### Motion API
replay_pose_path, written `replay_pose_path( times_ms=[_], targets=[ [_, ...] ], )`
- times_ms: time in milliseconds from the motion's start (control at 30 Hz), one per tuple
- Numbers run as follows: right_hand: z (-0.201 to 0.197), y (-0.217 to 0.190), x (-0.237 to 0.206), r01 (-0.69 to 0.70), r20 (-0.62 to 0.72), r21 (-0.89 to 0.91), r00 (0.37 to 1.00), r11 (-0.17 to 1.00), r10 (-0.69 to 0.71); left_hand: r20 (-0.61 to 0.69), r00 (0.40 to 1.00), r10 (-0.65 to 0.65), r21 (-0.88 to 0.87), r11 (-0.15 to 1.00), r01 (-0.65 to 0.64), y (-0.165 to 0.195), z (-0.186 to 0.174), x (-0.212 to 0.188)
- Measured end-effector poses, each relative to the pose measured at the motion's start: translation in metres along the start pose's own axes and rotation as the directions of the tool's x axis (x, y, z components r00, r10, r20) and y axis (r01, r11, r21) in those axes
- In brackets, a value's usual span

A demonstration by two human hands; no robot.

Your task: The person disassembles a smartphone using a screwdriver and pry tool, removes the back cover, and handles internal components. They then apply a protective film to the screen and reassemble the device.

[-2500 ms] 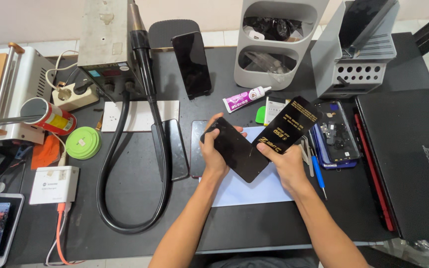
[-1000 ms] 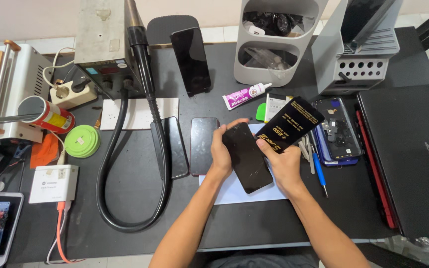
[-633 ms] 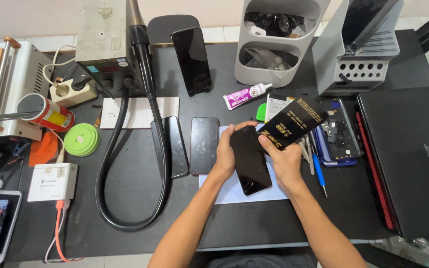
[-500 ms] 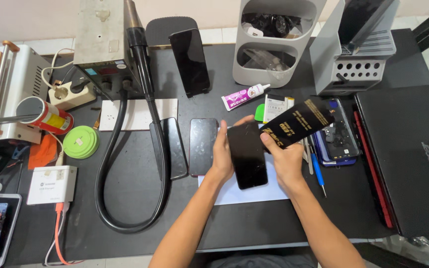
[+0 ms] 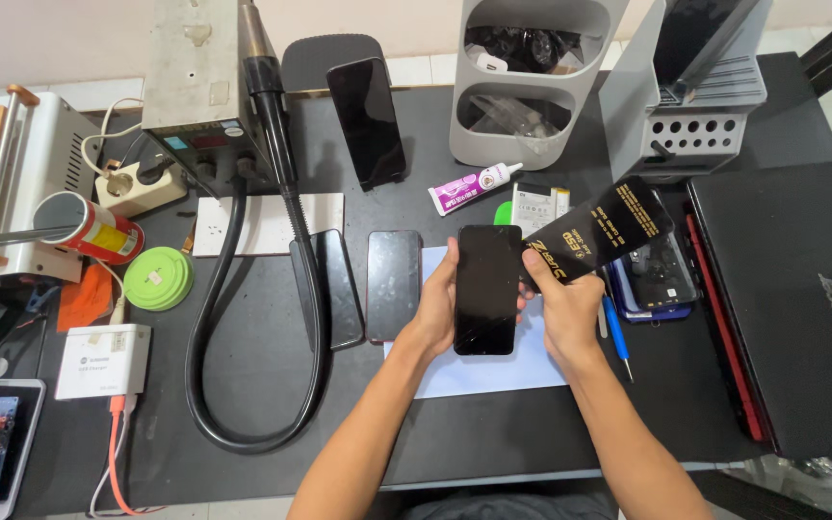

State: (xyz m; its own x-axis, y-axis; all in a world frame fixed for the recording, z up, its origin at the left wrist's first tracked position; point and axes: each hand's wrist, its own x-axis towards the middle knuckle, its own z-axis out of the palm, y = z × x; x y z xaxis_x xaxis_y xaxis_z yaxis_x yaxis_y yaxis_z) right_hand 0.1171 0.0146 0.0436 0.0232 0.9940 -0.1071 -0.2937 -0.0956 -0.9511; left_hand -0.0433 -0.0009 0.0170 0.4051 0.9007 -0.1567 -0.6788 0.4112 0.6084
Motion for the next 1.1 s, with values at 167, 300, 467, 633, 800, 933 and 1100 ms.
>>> replay_pose_path(
  times_ms=[167, 300, 467, 633, 800, 933, 1100],
  targets=[
    [0.003, -0.004, -0.002, 0.041, -0.007, -0.003, 0.999, 0.999, -0.041, -0.013, 1.000, -0.015, -0.008, 1.000, 0.014, -0.005, 0.000, 0.003],
    [0.004, -0.008, -0.004, 0.050, -0.025, -0.012, 0.998, 0.999, -0.050, 0.028, 0.999, -0.027, -0.014, 1.000, 0.027, -0.008, 0.000, 0.003],
    [0.002, -0.008, -0.002, 0.068, -0.030, -0.014, 0.997, 0.998, -0.068, 0.023, 0.999, -0.034, 0.023, 0.999, 0.034, -0.010, -0.003, 0.004],
    [-0.005, 0.000, 0.001, 0.109, -0.011, -0.042, 0.994, 0.993, -0.109, 0.020, 0.996, -0.091, 0.024, 0.996, 0.091, -0.009, -0.006, 0.003],
    [-0.016, 0.003, 0.010, 0.179, -0.012, -0.084, 0.983, 0.980, -0.181, 0.004, 0.988, -0.152, 0.039, 0.988, 0.152, -0.009, -0.001, 0.001],
    [-0.025, 0.006, 0.014, 0.187, 0.024, -0.069, 0.982, 0.980, -0.185, -0.012, 0.993, -0.119, 0.020, 0.993, 0.119, -0.004, 0.002, -0.001],
    [-0.042, 0.007, 0.023, 0.243, -0.038, -0.015, 0.969, 0.970, -0.243, -0.054, 0.997, -0.046, -0.027, 0.999, 0.045, 0.007, -0.001, -0.003]
  ],
)
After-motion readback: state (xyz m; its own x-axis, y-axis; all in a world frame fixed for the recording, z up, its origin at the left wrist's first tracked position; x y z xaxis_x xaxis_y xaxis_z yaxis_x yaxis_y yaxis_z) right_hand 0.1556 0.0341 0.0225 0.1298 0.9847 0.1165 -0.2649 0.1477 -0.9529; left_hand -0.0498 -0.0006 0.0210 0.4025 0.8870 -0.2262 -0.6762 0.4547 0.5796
